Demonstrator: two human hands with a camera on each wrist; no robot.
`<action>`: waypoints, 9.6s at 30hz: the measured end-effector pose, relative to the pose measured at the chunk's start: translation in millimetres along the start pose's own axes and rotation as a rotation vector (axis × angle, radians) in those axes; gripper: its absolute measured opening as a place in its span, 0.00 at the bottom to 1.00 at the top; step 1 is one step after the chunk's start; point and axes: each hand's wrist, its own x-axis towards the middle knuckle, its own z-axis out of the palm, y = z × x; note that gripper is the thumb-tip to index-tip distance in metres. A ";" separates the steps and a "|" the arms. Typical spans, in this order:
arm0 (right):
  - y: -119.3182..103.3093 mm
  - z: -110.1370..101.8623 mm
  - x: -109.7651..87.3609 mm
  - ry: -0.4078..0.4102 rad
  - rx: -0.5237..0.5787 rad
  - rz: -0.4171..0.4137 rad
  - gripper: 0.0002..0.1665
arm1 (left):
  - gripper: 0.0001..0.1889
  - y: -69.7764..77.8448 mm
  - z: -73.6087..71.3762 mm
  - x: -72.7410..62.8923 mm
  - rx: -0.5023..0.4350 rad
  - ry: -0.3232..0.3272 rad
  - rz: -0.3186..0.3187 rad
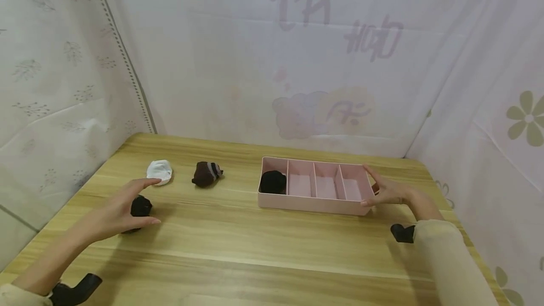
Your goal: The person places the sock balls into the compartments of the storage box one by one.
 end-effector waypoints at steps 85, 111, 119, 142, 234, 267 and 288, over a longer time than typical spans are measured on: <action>-4.1 -2.8 4.2 -0.051 0.022 0.034 0.69 | 0.40 140.5 131.2 203.7 -0.255 -0.090 0.149; 0.1 -2.0 8.5 -0.048 0.103 0.015 0.70 | 0.36 179.2 172.0 228.8 0.313 -0.310 0.102; 2.1 -2.7 8.0 -0.066 0.169 -0.006 0.70 | 0.35 182.7 177.8 231.7 0.385 -0.360 0.103; 4.2 -1.1 8.7 -0.070 0.194 -0.010 0.69 | 0.31 182.4 182.6 234.4 0.468 -0.423 0.106; 6.8 1.4 4.2 -0.024 0.098 0.022 0.69 | 0.49 21.6 66.9 114.1 -0.164 -0.053 -0.035; 6.7 1.8 5.0 -0.015 0.061 0.019 0.69 | 0.46 -20.7 89.8 117.7 0.043 -0.004 -0.117; 9.5 0.6 8.4 -0.041 0.147 -0.023 0.68 | 0.42 -22.1 85.2 114.9 0.042 -0.031 -0.153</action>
